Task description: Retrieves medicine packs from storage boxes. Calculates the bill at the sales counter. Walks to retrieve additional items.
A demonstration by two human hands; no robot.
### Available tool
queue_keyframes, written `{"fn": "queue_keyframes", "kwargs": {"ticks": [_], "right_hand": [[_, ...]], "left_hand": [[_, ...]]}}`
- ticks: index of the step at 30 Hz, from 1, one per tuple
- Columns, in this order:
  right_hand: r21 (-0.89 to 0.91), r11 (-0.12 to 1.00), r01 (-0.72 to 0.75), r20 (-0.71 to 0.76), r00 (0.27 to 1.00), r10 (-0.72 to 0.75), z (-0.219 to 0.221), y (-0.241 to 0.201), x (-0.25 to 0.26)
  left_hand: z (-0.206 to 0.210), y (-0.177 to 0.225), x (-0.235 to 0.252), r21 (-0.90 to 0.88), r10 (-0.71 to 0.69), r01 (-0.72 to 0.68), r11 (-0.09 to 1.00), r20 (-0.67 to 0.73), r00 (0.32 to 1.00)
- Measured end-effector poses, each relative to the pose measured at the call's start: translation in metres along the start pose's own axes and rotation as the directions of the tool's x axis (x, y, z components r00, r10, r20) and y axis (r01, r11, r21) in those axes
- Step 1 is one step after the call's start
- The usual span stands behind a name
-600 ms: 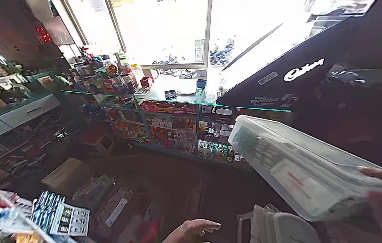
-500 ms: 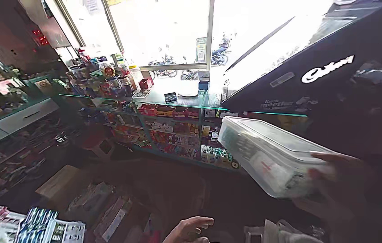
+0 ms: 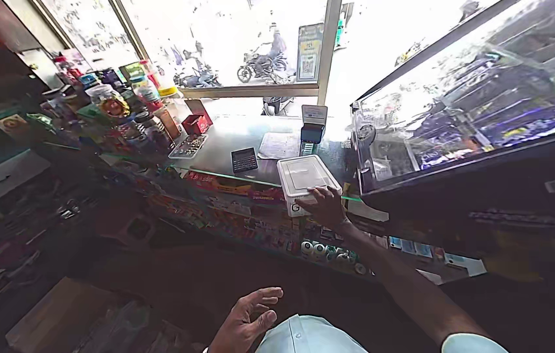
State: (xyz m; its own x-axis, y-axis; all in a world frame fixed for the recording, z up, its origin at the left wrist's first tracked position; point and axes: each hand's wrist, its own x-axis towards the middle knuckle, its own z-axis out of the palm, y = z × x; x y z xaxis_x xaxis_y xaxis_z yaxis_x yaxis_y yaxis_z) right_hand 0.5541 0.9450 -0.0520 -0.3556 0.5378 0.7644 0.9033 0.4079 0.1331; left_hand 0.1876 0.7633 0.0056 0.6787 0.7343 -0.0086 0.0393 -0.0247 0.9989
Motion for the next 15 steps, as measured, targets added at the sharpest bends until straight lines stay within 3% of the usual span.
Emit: {"fn": "queue_keyframes", "kwargs": {"ticks": [4, 7, 9, 11, 13, 15], "right_hand": [[-0.022, 0.999, 0.048, -0.116, 0.992, -0.05, 0.058, 0.013, 0.011], [-0.013, 0.999, 0.045, -0.022, 0.999, -0.045, 0.089, 0.006, 0.025], [0.067, 0.997, -0.042, 0.074, 0.997, 0.037, 0.093, -0.003, 0.043], [0.228, 0.944, -0.239, 0.096, 0.97, 0.222, 0.081, -0.008, 0.063], [0.364, 0.789, -0.495, 0.052, 0.856, 0.514, 0.072, 0.004, 0.08], [0.465, 0.474, -0.748, 0.208, 0.612, 0.763, 0.065, 0.032, 0.096]], "left_hand": [[-0.064, -0.013, 0.094, 0.035, 0.061, -0.056, 0.998, -0.158, 0.985], [-0.104, -0.016, 0.171, 0.052, 0.039, -0.024, 0.998, -0.319, 0.947], [-0.124, -0.016, 0.228, 0.047, 0.035, -0.016, 0.999, -0.423, 0.906], [-0.138, -0.016, 0.278, 0.029, 0.041, -0.031, 0.999, -0.505, 0.862], [-0.153, -0.015, 0.319, -0.033, 0.009, -0.031, 0.999, -0.538, 0.843], [-0.164, -0.012, 0.349, -0.128, -0.063, -0.005, 0.992, -0.522, 0.851]]}}
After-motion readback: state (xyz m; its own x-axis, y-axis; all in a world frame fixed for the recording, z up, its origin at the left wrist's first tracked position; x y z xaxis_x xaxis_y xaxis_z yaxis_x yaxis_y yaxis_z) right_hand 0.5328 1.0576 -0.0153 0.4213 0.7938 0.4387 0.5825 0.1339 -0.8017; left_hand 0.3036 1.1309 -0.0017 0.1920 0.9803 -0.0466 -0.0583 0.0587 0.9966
